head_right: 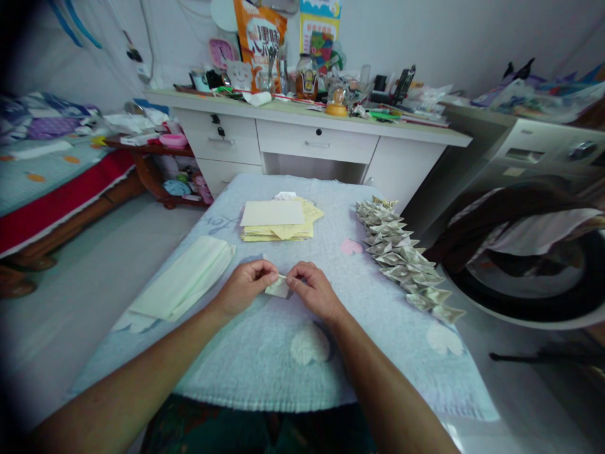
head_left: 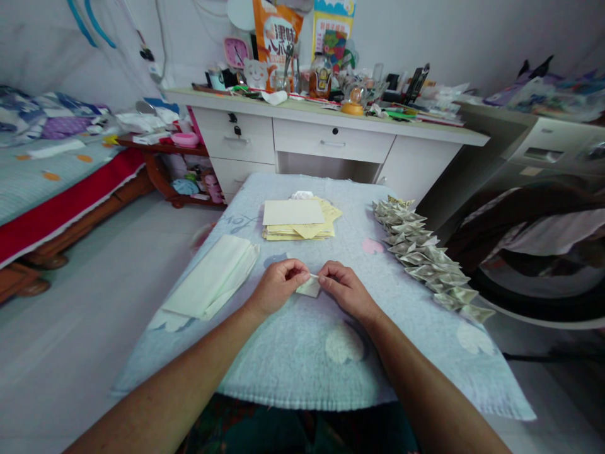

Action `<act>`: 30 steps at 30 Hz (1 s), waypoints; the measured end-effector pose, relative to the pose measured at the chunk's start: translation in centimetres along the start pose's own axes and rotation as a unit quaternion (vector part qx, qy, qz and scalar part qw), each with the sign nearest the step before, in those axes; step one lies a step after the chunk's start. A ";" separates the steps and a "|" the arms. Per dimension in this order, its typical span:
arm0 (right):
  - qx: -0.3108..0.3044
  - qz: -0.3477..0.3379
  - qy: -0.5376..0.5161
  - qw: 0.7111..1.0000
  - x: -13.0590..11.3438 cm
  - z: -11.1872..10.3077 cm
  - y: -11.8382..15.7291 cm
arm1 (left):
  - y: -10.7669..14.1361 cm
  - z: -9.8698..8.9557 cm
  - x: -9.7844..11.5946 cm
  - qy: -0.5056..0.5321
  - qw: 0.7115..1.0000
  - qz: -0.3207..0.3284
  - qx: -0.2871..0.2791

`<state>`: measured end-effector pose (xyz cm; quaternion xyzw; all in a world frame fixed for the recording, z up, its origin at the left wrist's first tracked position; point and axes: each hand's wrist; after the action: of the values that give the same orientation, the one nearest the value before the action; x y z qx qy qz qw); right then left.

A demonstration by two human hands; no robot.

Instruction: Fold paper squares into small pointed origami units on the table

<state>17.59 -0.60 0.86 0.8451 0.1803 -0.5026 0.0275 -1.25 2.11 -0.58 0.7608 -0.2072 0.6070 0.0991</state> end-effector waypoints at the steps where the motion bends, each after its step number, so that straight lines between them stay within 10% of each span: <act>1: 0.004 -0.002 -0.008 1.000 0.1 0.0 0.0 | 0.0 0.0 0.0 0.000 1.000 0.000 0.001; 30: 0.020 -0.025 -0.020 0.999 0.7 0.5 -0.1 | -0.1 0.4 -0.1 0.005 0.998 -0.023 -0.052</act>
<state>17.45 -0.45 -0.03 0.8305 0.1906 -0.5233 0.0019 -0.86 2.09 -0.72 0.7559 -0.2204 0.5971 0.1535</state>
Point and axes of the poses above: each hand's wrist, its own y-axis away from the middle knuckle, its own z-axis out of the palm, x = y × z, and after that the axes turned 4 degrees about -x, right-handed
